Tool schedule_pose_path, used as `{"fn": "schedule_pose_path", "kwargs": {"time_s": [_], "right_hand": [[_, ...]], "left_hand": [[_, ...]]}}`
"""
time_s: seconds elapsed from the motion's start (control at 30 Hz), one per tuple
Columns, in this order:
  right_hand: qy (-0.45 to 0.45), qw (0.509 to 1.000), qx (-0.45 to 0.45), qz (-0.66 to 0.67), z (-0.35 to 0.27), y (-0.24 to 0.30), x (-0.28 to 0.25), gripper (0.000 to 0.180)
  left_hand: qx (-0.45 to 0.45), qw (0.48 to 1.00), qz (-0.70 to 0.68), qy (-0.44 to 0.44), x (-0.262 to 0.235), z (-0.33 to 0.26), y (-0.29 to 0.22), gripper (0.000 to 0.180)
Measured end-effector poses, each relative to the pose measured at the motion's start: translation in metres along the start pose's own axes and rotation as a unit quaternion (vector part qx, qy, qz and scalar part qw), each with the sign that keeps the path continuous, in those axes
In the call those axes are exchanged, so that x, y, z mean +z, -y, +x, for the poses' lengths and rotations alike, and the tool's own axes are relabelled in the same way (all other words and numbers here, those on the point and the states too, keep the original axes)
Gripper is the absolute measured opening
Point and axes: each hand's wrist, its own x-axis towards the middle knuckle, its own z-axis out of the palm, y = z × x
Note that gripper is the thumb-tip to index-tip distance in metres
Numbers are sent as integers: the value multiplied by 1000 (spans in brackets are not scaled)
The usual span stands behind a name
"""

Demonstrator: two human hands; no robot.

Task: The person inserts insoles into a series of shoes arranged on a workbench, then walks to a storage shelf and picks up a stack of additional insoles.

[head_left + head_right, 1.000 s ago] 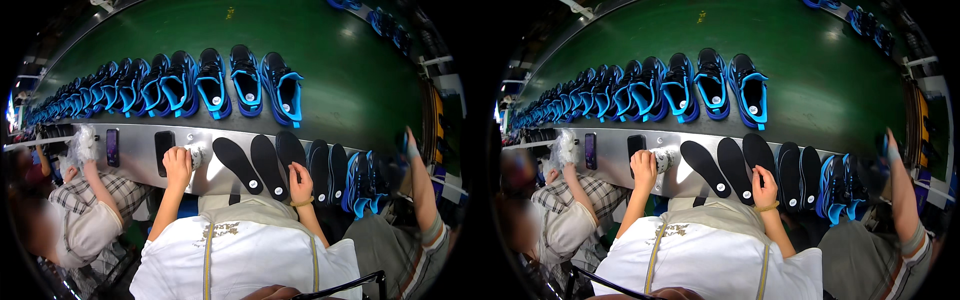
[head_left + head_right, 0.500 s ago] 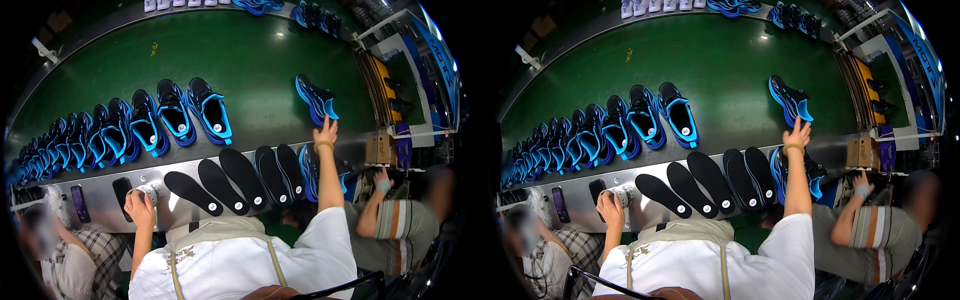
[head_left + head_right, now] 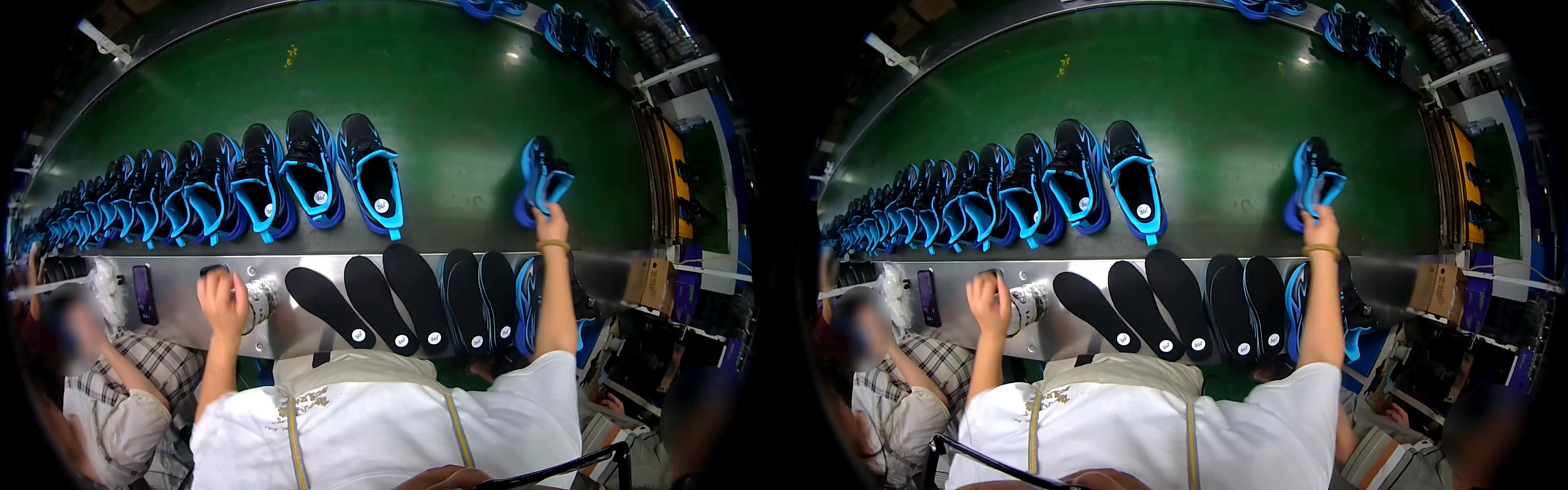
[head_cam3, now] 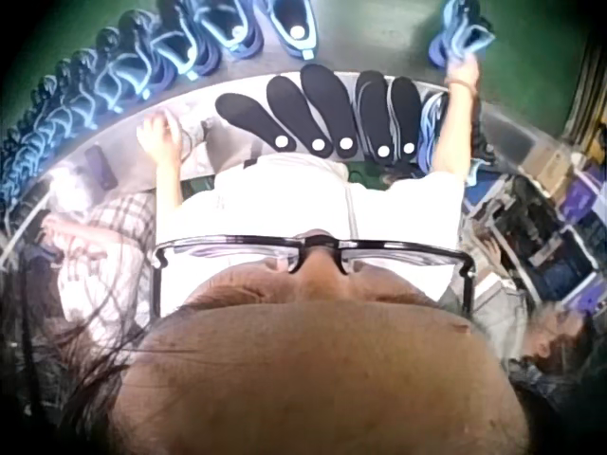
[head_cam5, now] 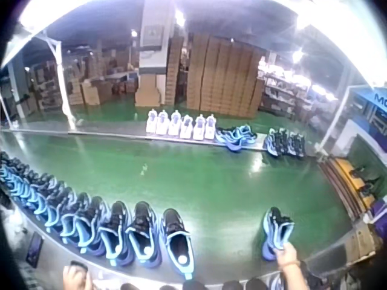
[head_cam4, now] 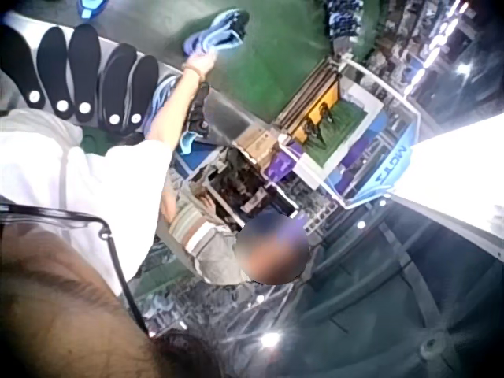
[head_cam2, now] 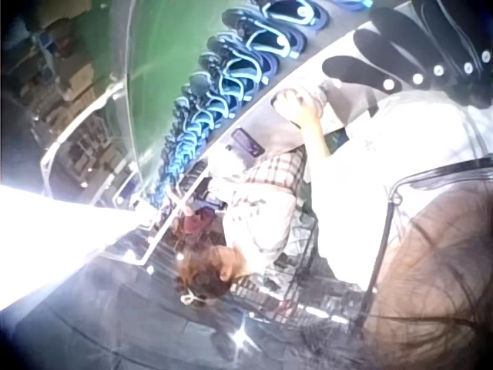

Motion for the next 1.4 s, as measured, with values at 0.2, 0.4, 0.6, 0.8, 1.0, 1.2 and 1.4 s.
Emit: {"fn": "schedule_pose_path", "kwargs": {"time_s": [0.2,0.4,0.6,0.8,1.0,1.2,1.4], "right_hand": [[88,981,-36,171,-84,138,45,42],[241,969,26,-43,-197,189,15,61],[245,962,118,-15,-246,174,0,63],[239,959,86,130,-191,175,-89,39],[310,909,146,238,-51,173,-118,17],[416,899,87,103,24,176,-12,15],[323,932,-111,-118,7,183,80,15]], "left_hand": [[133,971,-196,-28,70,120,-70,5],[245,956,-125,105,157,149,-158,58],[309,938,-35,151,199,157,-188,74],[173,925,-228,251,189,160,-200,67],[15,889,-413,196,224,173,-195,43],[-75,870,-368,318,231,199,-184,40],[-34,852,-386,353,237,200,-178,39]]}}
